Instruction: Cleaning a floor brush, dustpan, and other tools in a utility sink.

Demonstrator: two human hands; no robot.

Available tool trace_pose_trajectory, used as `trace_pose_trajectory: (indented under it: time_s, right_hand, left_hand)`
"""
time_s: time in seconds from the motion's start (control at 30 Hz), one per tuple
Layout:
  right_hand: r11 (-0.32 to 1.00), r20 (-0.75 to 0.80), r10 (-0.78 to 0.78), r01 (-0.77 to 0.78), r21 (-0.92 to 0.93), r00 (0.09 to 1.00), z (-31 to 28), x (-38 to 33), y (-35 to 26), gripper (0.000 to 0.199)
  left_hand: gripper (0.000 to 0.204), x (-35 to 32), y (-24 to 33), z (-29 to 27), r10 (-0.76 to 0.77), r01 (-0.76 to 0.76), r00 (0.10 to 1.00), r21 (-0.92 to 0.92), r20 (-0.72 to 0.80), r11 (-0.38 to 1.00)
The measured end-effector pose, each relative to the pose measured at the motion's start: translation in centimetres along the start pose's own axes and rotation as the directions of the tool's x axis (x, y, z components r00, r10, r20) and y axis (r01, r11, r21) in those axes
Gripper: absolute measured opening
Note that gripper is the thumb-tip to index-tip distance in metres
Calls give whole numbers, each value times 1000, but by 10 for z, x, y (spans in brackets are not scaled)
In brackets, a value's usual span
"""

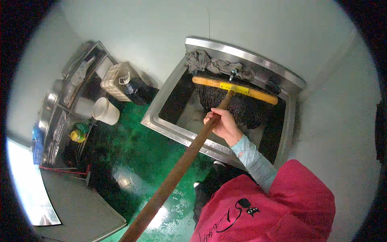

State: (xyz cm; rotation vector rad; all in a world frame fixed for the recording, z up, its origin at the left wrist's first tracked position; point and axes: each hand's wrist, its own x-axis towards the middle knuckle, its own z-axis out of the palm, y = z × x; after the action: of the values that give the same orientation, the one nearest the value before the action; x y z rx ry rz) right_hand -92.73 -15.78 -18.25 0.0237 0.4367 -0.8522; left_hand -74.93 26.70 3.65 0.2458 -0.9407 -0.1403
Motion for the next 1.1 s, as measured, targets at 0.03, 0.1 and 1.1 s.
trace_pose_trajectory:
  time_s: [0.03,0.1,1.1]
  right_hand:
    - [1000,-2,4,-4,-3,1000,-2,0,4,13]
    - [998,-16,-26,25,-55,1000,-15,7,9,11]
    - [994,-110,95,-100,-36,989,-60,37,13,13]
  left_hand:
    - [30,2,0,-5,-8,8,1000,-8,-30,1000]
    - [31,6,4,-18,-87,94,994,135,-59,986]
    - [29,-26,9,-45,-38,75,960,124,-279,989]
